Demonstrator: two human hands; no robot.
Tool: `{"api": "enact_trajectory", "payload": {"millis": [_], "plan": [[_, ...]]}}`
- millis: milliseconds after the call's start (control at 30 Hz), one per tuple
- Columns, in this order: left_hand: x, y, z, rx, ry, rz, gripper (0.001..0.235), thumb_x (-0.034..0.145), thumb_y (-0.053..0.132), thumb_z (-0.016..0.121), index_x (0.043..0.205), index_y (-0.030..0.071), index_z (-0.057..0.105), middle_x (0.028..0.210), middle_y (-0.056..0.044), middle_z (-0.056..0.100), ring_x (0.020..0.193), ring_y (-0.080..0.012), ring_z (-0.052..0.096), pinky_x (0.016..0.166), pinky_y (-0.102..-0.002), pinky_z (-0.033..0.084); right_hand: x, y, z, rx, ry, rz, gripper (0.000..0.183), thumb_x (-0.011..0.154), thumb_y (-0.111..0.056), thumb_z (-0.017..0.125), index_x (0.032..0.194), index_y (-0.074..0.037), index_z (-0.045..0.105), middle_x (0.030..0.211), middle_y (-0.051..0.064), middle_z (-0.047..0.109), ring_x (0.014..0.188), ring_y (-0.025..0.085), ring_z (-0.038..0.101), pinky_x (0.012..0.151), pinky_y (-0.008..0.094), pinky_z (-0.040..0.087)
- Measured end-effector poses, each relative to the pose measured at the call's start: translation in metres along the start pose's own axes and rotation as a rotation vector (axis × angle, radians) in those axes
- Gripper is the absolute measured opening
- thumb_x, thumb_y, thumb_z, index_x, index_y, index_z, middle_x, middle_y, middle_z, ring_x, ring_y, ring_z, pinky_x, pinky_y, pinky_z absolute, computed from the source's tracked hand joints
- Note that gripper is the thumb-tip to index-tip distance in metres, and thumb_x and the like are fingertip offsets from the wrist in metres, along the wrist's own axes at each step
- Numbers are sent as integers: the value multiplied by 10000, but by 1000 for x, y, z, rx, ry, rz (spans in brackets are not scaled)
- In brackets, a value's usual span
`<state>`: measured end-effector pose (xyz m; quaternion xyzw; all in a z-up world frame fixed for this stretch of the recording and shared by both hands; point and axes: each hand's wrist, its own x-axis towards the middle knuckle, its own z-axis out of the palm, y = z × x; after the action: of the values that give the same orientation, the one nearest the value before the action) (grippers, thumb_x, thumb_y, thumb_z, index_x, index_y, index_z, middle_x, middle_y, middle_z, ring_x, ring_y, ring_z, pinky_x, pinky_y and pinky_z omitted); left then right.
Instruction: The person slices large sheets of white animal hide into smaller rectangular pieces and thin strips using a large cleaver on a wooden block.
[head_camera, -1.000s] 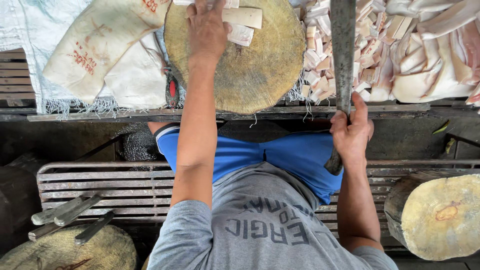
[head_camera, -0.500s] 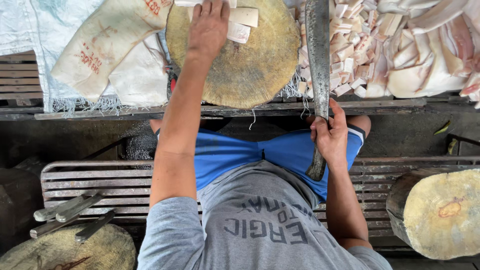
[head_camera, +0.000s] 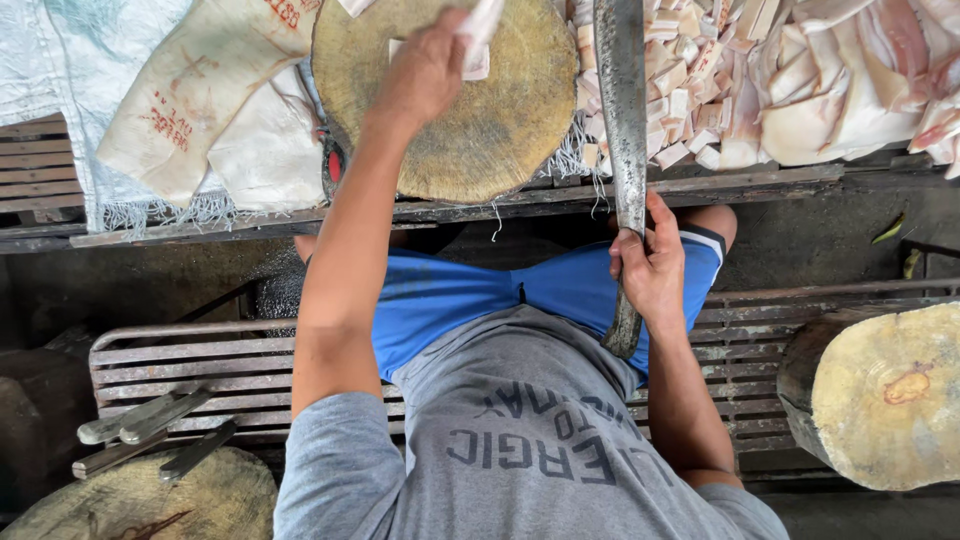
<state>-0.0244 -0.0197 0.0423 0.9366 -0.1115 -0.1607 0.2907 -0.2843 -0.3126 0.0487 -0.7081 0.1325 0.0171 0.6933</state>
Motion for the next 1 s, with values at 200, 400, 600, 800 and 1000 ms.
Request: {"api": "enact_trajectory", "payload": {"millis": [200, 400, 600, 800, 1000], "plan": [[-58, 18, 42, -255, -288, 103, 244, 1048, 279, 537, 1233, 145, 626, 1197, -94, 706, 1061, -241, 687, 954, -440, 542, -11, -5, 0, -198, 4, -24, 623, 1008, 32, 496, 1612, -74, 385, 831, 46, 619, 655, 108, 571, 600, 257, 507], [-83, 16, 67, -111, -50, 18, 283, 998, 328, 657, 1180, 112, 634, 1157, -122, 682, 1098, -308, 680, 952, -452, 533, -11, -4, 6, -707, -41, -29, 632, 989, -44, 582, 1597, -106, 419, 791, 212, 703, 692, 279, 711, 704, 391, 571], [-102, 22, 54, -5, -57, 96, 569, 793, 327, 831, 1263, 108, 597, 1252, -153, 577, 1112, -375, 637, 932, -487, 518, -32, -35, -6, -785, 63, -441, 562, 1052, -32, 587, 1589, -38, 424, 1044, 265, 731, 853, 340, 761, 757, 418, 610], [-109, 20, 57, 26, 18, 116, 551, 795, 221, 821, 1270, 95, 572, 1286, -184, 558, 1082, -422, 642, 895, -515, 532, -29, -28, 1, -769, 109, -575, 464, 1051, -46, 598, 1486, -13, 440, 1177, 288, 677, 803, 416, 685, 691, 477, 579], [-112, 21, 59, -26, 97, 68, 441, 848, 214, 793, 1223, 117, 584, 1251, -168, 614, 1078, -424, 653, 881, -529, 535, -16, -8, 4, -1021, -138, -397, 624, 964, -48, 632, 1564, -124, 479, 997, 226, 714, 778, 445, 686, 688, 508, 566]]}}
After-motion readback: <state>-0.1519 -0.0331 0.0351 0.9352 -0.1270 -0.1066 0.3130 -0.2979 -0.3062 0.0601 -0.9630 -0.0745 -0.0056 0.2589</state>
